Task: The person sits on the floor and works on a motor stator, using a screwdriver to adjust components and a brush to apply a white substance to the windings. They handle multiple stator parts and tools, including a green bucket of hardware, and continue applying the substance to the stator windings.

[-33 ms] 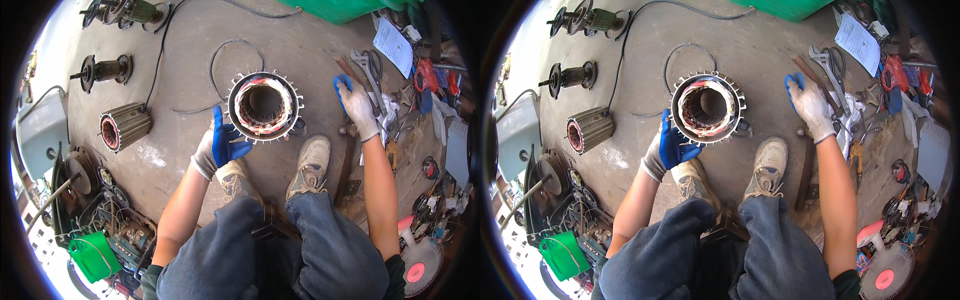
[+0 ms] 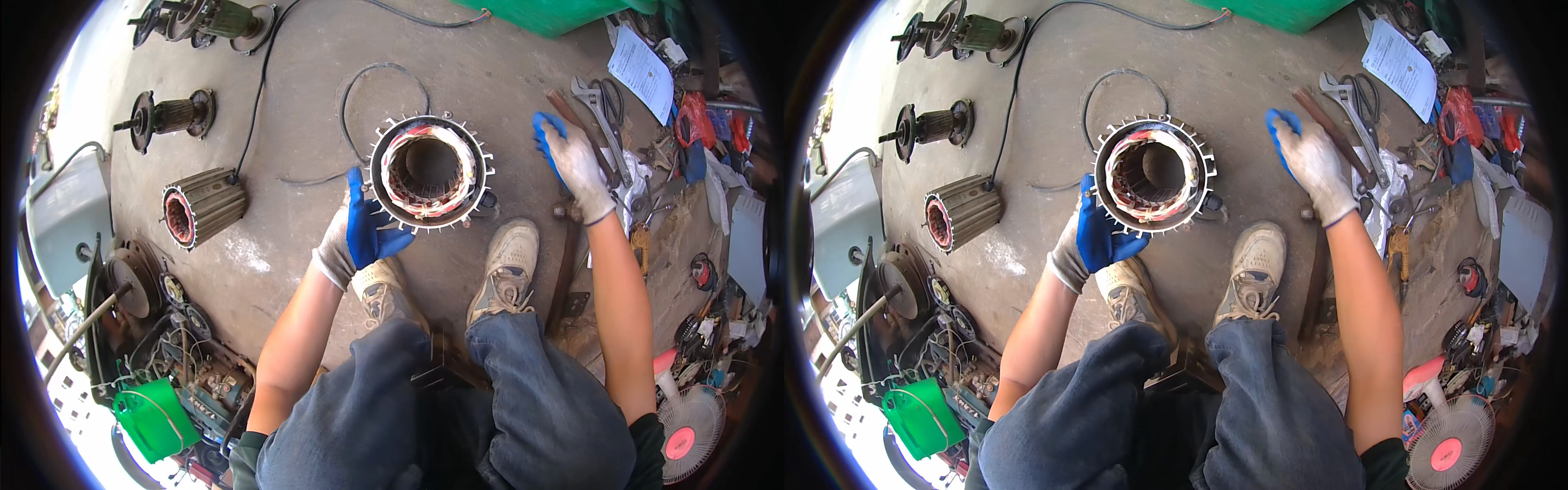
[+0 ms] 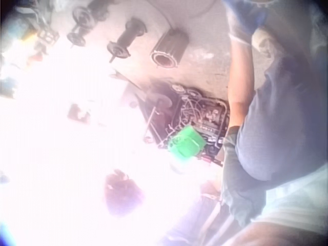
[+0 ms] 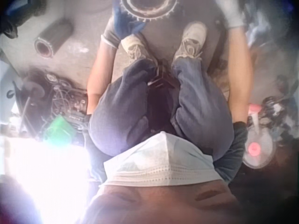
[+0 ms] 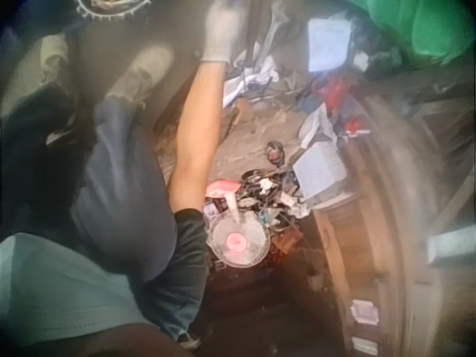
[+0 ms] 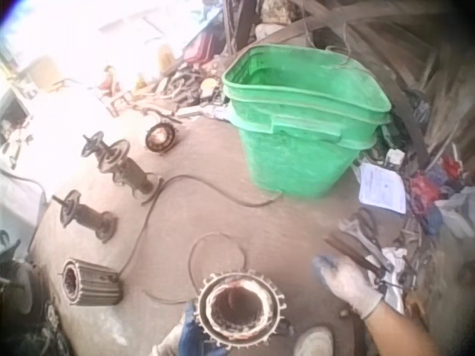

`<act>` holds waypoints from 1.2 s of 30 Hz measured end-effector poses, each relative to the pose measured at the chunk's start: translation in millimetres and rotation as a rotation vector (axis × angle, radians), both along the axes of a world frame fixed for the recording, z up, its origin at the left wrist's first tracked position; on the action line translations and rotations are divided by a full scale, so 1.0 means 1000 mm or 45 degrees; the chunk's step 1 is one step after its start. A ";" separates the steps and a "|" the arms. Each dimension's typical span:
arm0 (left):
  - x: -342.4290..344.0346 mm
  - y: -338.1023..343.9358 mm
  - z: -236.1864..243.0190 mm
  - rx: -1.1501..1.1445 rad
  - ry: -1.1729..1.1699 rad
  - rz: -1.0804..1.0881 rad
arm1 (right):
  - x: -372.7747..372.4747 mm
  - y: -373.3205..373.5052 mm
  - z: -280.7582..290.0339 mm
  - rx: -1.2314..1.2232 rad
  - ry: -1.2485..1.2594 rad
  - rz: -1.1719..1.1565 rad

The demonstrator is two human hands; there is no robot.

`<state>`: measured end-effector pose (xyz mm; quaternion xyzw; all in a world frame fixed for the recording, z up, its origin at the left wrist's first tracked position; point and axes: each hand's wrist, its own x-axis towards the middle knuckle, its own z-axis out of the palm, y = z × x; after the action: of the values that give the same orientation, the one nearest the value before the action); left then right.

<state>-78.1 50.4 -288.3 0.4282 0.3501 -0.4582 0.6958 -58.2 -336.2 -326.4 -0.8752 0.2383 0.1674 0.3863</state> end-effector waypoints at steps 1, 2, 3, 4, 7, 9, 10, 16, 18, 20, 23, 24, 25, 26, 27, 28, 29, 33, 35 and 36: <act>0.004 -0.005 -0.002 -0.059 -0.178 -0.059 | 0.007 0.015 0.004 0.597 -0.058 -0.085; 0.008 -0.011 -0.004 -0.170 -0.365 -0.089 | 0.020 0.034 0.004 0.763 0.054 -0.121; 0.015 -0.015 -0.007 -0.286 -0.305 -0.052 | 0.033 0.052 0.004 0.816 0.141 -0.135; 0.020 -0.018 -0.009 -0.401 -0.245 -0.015 | 0.043 0.066 0.004 0.815 0.210 -0.103; 0.026 -0.023 -0.015 -0.518 -0.225 0.033 | 0.062 0.096 0.004 0.701 0.279 0.298; 0.022 -0.020 -0.018 -0.446 -0.354 0.015 | 0.055 0.107 0.004 1.007 0.415 0.001; 0.018 -0.018 -0.021 -0.534 -0.264 0.110 | 0.049 0.109 0.004 1.221 0.502 -0.205; -0.019 0.012 -0.027 -1.066 0.195 0.346 | 0.005 0.125 0.006 0.432 0.062 0.645; -0.031 0.020 -0.027 -1.187 0.178 0.308 | -0.014 0.133 0.011 0.379 0.034 0.543; -0.040 0.022 -0.027 -1.070 0.262 0.353 | -0.029 0.140 0.018 0.758 0.154 0.037; -0.044 0.024 -0.034 -0.991 0.164 0.368 | -0.040 0.141 0.028 1.406 0.313 -0.482; -0.044 0.025 -0.037 -0.971 0.161 0.386 | -0.040 0.141 0.030 1.406 0.408 -0.556; -0.044 0.027 -0.042 -0.952 0.154 0.403 | -0.039 0.140 0.031 1.407 0.483 -0.639; -0.043 0.031 -0.046 -1.026 0.142 0.383 | -0.038 0.139 0.032 1.388 0.516 -0.711; -0.044 0.035 -0.051 -1.067 0.149 0.383 | -0.037 0.138 0.031 1.534 0.549 -0.693; -0.046 0.039 -0.055 -1.083 0.150 0.382 | -0.039 0.137 0.030 1.651 0.558 -0.703; -0.049 0.042 -0.058 -1.021 0.177 0.382 | -0.043 0.137 0.029 1.792 0.594 -0.696; -0.069 0.051 -0.055 -0.839 0.091 0.310 | -0.070 0.127 0.018 1.766 0.567 -0.598; -0.076 0.044 -0.046 -0.766 -0.096 0.224 | -0.092 0.122 0.015 1.548 0.244 -0.231; -0.074 0.038 -0.043 -0.711 -0.014 0.257 | -0.101 0.120 0.014 1.439 0.015 -0.067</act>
<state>-152.0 88.2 -331.6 0.1856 0.2473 -0.4630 0.8307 -159.6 -216.1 -312.8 -0.5251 0.1356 0.2643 0.7975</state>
